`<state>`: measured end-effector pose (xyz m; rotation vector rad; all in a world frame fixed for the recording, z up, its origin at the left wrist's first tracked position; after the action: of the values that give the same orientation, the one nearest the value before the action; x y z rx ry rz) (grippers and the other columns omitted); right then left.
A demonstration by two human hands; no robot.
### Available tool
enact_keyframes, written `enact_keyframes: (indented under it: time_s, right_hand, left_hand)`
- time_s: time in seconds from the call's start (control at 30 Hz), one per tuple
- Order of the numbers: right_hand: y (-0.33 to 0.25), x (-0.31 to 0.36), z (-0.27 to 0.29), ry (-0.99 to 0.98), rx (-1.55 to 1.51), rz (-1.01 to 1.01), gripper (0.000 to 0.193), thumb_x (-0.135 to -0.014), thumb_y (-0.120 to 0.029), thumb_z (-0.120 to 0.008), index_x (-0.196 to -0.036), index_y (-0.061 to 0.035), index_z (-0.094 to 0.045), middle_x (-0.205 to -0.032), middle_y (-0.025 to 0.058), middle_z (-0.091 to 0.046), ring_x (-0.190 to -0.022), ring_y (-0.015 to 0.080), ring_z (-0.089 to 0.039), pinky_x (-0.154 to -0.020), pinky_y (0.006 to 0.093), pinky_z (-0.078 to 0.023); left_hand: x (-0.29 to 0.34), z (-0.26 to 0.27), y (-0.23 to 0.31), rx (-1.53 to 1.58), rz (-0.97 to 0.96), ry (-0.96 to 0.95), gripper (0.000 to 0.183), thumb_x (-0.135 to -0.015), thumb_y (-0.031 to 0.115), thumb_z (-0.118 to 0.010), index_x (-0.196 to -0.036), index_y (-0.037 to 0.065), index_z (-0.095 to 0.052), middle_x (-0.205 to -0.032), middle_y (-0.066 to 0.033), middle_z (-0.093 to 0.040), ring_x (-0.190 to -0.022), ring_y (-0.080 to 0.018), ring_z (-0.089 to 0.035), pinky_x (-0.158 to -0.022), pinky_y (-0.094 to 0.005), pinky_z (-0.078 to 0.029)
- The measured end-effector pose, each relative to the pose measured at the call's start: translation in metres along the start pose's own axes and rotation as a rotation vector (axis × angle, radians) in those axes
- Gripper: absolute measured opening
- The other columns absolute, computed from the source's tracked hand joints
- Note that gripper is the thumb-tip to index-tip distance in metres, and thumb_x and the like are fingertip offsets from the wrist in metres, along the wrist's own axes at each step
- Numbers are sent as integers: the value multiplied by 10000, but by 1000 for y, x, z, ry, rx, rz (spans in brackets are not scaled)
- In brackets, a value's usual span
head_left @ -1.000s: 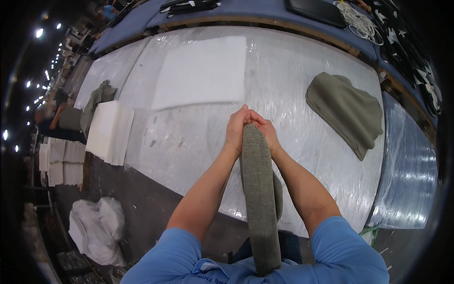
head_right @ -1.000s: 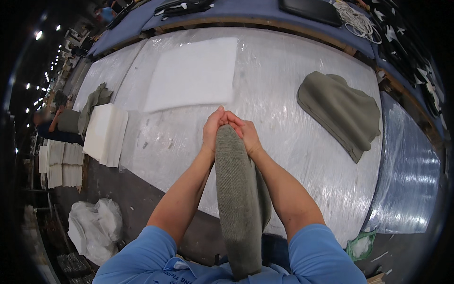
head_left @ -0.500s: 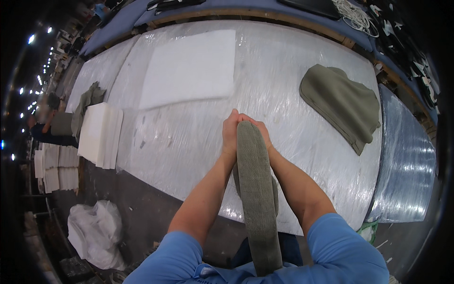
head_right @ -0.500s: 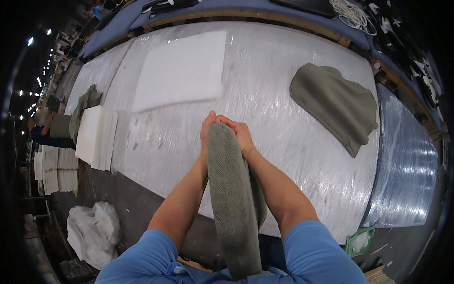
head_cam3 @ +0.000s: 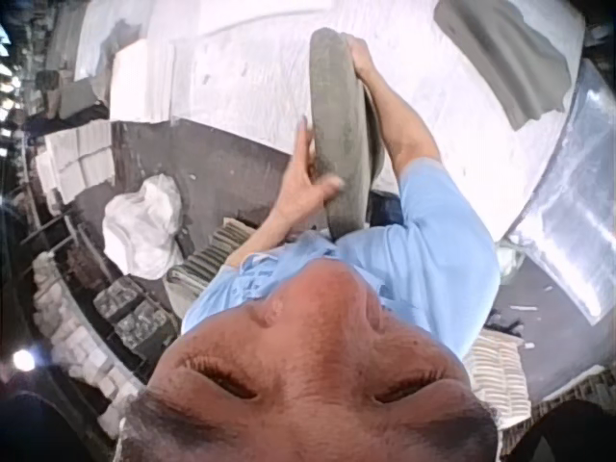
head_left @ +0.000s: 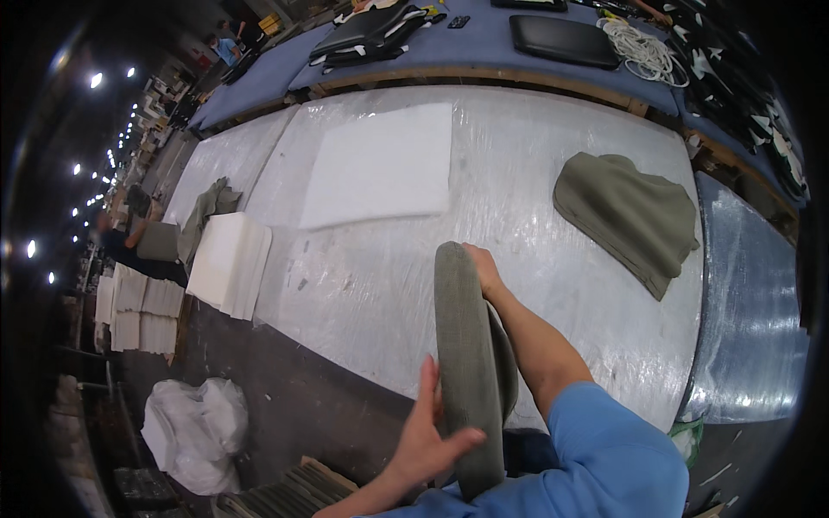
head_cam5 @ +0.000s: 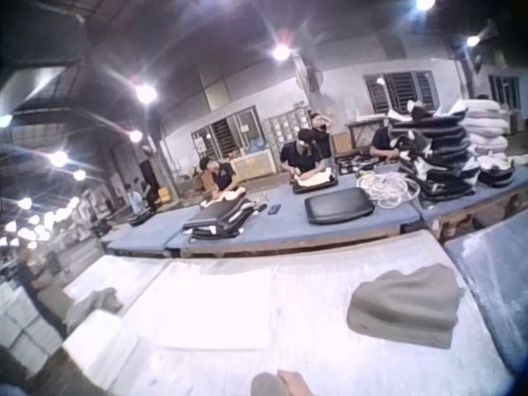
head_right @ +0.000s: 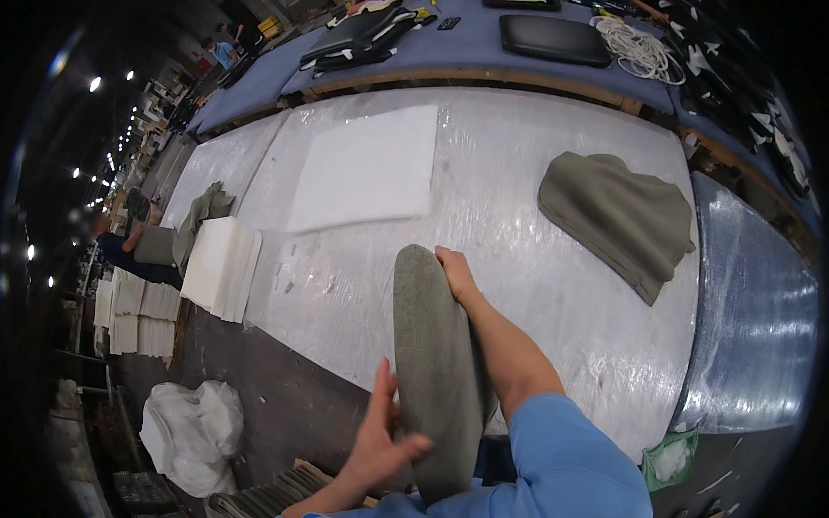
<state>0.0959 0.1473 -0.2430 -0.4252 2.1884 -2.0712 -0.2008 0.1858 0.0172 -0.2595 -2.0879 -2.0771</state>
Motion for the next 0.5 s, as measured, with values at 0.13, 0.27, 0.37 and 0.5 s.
enact_keyframes:
  time_s: [0.13,0.27,0.37,0.5]
  right_hand:
    - [-14,16,30,151,41,99,507,-978,-390,-556,-839,90,-645,-751,122,-636,-730,212,-537,-740,389,-449]
    - [-32,65,102,457,-106,72,548,-1018,-431,-550,-879,81,-687,-768,115,-666,-733,204,-554,-741,392,-465]
    - [-31,138,179,701,-280,-81,570,-1040,-456,-535,-898,62,-727,-777,78,-675,-711,183,-562,-722,369,-477]
    - [-31,241,203,925,-346,-54,548,-1056,-438,-514,-918,42,-738,-799,62,-682,-733,165,-579,-737,345,-478]
  left_hand:
    - [33,-26,1,-511,6,-49,1194,-858,222,-804,-1595,-93,82,-1640,-359,-149,-1532,-424,-262,-1220,-423,-289]
    - [34,-23,2,-637,-40,-160,1142,-818,158,-779,-1638,-4,-2,-1616,-318,-283,-1449,-388,-427,-1131,-398,-406]
    - [38,-20,20,-775,-115,-265,1011,-823,164,-755,-1648,80,-177,-1536,-281,-431,-1292,-410,-560,-1028,-436,-488]
    - [25,-11,11,-1143,-340,-186,917,-812,254,-804,-1591,93,-349,-1258,-256,-590,-1111,-426,-610,-932,-474,-518]
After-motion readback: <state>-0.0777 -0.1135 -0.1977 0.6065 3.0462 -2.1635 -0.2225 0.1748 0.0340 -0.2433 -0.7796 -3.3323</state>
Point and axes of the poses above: each hand's wrist, its own x-axis away from the middle knuckle, its own z-axis out of the back of the hand, y = z × x, the point moved 2 cm from there along -x, towards the middle knuckle
